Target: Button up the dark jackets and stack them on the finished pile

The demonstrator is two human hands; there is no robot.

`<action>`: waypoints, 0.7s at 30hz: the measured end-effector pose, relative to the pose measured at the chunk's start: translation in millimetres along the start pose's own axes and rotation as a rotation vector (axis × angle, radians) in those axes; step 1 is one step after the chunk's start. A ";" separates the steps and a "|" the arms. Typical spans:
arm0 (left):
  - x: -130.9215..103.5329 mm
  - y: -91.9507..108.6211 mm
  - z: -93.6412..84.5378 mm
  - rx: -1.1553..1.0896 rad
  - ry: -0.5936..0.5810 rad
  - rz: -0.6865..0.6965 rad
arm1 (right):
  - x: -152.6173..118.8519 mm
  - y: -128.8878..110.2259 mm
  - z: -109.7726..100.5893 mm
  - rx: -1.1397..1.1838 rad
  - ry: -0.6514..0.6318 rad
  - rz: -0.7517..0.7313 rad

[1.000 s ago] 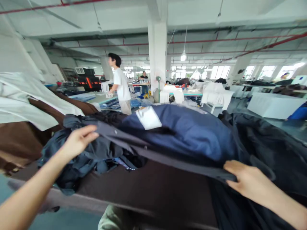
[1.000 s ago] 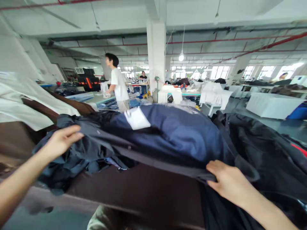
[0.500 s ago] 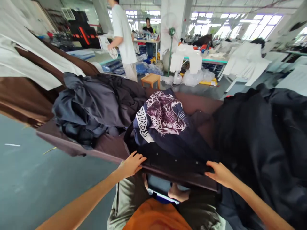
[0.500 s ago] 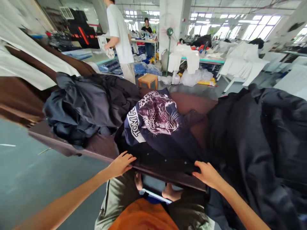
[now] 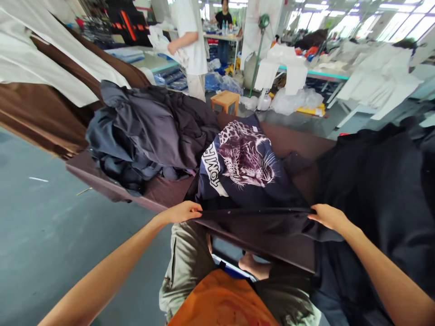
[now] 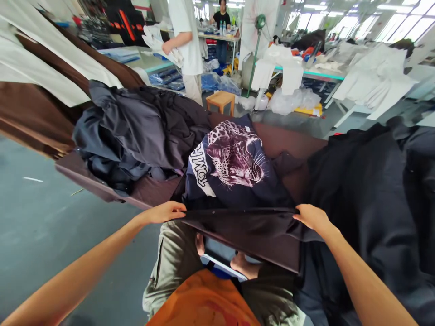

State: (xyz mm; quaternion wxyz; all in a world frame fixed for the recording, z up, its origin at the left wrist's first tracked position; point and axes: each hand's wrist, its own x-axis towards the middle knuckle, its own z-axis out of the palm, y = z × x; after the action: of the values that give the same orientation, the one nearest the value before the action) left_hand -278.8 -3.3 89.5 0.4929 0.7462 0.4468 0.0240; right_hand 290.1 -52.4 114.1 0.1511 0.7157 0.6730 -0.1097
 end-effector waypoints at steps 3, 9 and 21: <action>18.1 -8.6 6.6 0.032 0.062 -0.010 | 26.9 -36.5 -10.6 -0.155 0.050 0.117; 48.0 13.9 -35.4 0.103 0.293 0.052 | 42.5 -175.4 1.6 0.107 0.434 -0.473; 215.4 122.0 -93.2 0.368 0.559 0.092 | 50.6 -257.6 97.7 0.312 0.598 -0.470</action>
State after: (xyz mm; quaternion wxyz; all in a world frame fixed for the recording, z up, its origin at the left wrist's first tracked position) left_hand -115.6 197.9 142.6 0.2068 0.8065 0.5275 0.1689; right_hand 41.5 -28.4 -12.8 -0.1909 0.5570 0.8077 -0.0291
